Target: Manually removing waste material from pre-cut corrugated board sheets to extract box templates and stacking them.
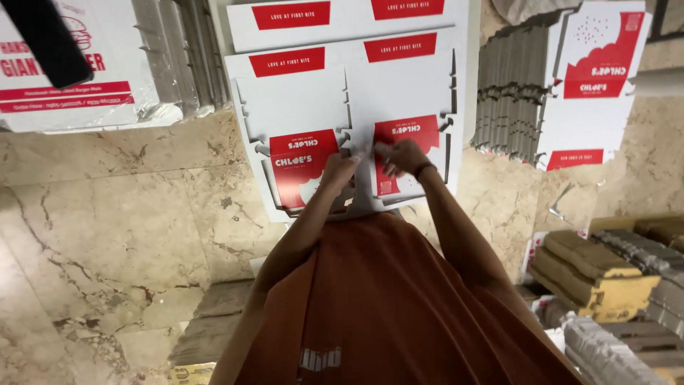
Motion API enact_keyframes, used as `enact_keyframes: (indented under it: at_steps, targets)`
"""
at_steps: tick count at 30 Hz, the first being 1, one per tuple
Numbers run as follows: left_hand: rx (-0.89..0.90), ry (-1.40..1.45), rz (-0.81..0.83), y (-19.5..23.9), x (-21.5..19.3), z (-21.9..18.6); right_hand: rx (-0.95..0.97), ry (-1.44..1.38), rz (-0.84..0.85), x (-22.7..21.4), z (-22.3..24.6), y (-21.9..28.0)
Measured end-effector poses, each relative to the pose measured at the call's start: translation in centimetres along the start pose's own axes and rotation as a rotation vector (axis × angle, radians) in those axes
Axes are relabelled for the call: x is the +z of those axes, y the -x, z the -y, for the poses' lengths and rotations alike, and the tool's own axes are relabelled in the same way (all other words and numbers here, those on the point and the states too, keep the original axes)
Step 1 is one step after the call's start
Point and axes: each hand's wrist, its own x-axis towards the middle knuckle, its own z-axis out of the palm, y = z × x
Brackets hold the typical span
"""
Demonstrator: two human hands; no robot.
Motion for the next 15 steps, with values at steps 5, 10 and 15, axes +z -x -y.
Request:
enact_keyframes:
  at_steps: [5, 10, 15]
  targets:
    - [-0.129, 0.101, -0.067, -3.7, 2.4, 2.4, -0.109, 0.367, -0.002, -2.2, 5.5, 0.4]
    - [-0.384, 0.269, -0.170, -7.7, 5.5, 5.5, -0.061, 0.396, 0.002, -2.2, 8.4, 3.6]
    - [-0.328, 0.784, 0.341, -8.2, 2.2, 6.5, -0.011, 0.315, -0.065, -2.5, 10.1, 4.5]
